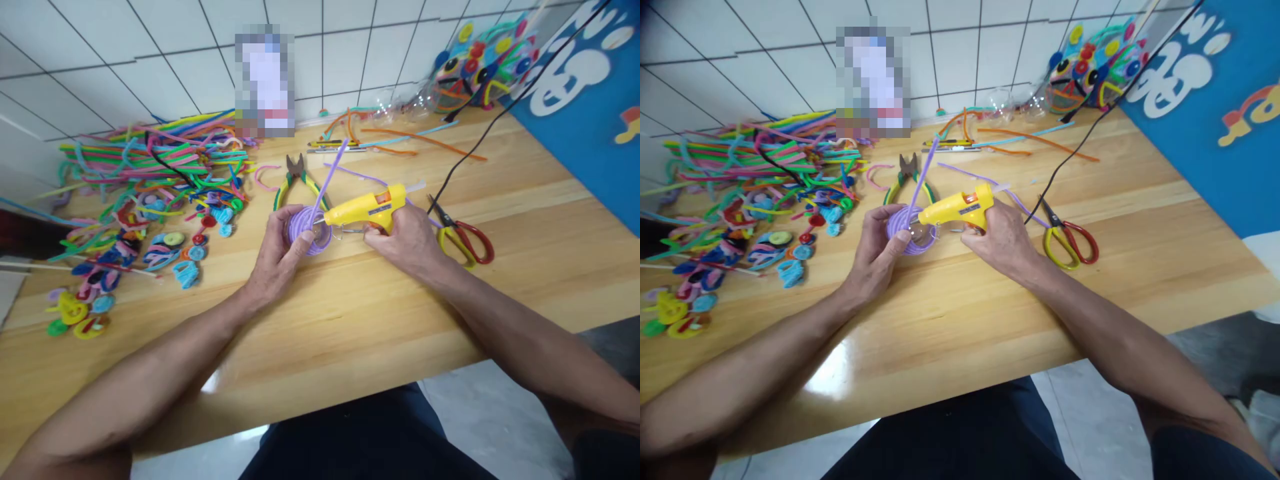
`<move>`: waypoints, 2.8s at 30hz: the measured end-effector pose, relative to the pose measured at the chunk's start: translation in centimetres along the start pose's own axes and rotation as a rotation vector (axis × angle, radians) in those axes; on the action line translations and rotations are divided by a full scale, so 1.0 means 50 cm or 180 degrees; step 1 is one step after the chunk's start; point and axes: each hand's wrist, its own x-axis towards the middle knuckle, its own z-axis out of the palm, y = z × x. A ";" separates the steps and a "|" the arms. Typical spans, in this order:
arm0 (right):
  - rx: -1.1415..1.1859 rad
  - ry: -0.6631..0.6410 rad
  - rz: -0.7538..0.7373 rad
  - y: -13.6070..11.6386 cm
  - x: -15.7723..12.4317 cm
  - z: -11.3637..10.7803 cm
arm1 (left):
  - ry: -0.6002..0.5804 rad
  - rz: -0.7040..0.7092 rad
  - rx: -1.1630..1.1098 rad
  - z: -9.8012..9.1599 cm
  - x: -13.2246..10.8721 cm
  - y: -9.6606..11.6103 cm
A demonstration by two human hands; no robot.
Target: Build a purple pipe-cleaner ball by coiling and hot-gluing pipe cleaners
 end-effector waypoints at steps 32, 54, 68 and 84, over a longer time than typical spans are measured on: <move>-0.0387 -0.0081 -0.0331 -0.001 -0.002 0.000 | 0.0068 0.0208 0.0056 -0.004 0.003 -0.013; -0.0422 -0.0111 -0.0210 0.000 -0.008 -0.004 | 0.0050 0.0227 0.0028 -0.003 0.005 -0.004; -0.0397 -0.0157 -0.0238 -0.003 -0.008 -0.003 | 0.0049 0.0228 -0.0068 -0.002 0.005 -0.013; -0.0271 -0.0181 -0.0042 -0.006 -0.008 -0.004 | 0.0022 0.0180 0.0018 -0.002 0.003 -0.008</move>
